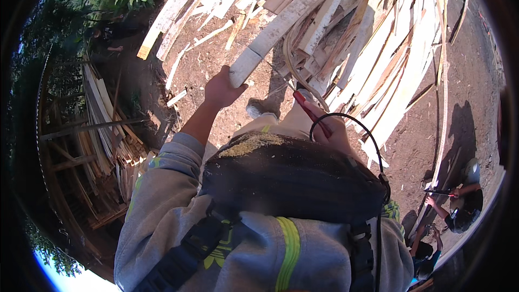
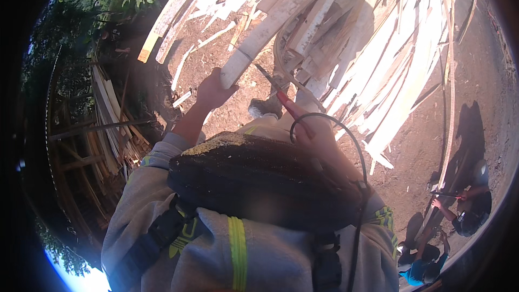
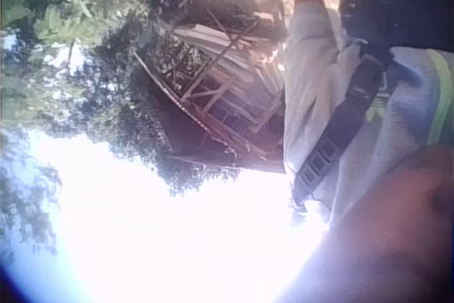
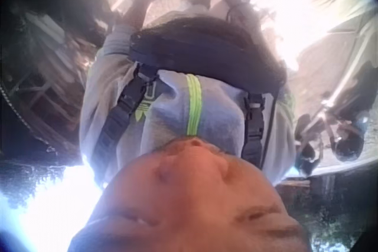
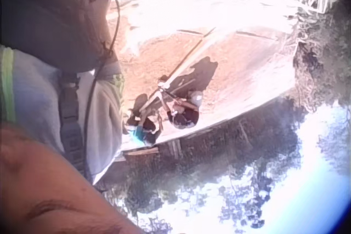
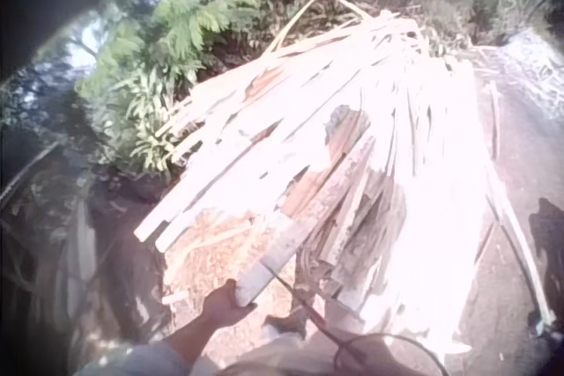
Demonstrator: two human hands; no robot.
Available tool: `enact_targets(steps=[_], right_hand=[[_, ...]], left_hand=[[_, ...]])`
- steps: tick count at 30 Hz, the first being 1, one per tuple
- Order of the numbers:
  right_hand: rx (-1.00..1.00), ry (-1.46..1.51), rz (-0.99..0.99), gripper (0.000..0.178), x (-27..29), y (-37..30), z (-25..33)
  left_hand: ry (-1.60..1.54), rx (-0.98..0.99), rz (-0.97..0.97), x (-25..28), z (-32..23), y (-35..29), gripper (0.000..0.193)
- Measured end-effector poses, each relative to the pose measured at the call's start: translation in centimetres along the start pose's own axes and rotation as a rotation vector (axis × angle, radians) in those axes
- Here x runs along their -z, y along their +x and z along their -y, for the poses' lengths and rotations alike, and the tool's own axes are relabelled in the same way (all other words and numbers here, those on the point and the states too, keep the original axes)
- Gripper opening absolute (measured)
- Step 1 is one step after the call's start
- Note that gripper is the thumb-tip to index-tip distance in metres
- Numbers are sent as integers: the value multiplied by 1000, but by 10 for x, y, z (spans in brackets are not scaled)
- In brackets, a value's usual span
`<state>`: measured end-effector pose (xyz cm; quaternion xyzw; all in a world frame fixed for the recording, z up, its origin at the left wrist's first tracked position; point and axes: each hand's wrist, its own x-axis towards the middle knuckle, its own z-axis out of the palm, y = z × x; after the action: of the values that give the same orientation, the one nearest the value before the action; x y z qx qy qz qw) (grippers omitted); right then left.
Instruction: The person saws a wooden board by hand while standing over a pile of lumber.
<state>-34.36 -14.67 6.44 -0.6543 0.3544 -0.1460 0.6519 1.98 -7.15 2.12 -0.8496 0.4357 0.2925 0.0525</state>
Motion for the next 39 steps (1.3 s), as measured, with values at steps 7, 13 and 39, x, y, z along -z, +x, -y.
enact_targets(steps=[7, 13, 39], right_hand=[[174, -60, 55, 59, 26, 29, 23], [98, -114, 65, 65, -14, 81, 0], [38, -120, 156, 60, -6, 94, 11]], left_hand=[[-66, 45, -22, -11, -23, -25, 71], [-60, 9, -27, -8, -17, -21, 69], [-203, -104, -109, -15, 3, -10, 56]])
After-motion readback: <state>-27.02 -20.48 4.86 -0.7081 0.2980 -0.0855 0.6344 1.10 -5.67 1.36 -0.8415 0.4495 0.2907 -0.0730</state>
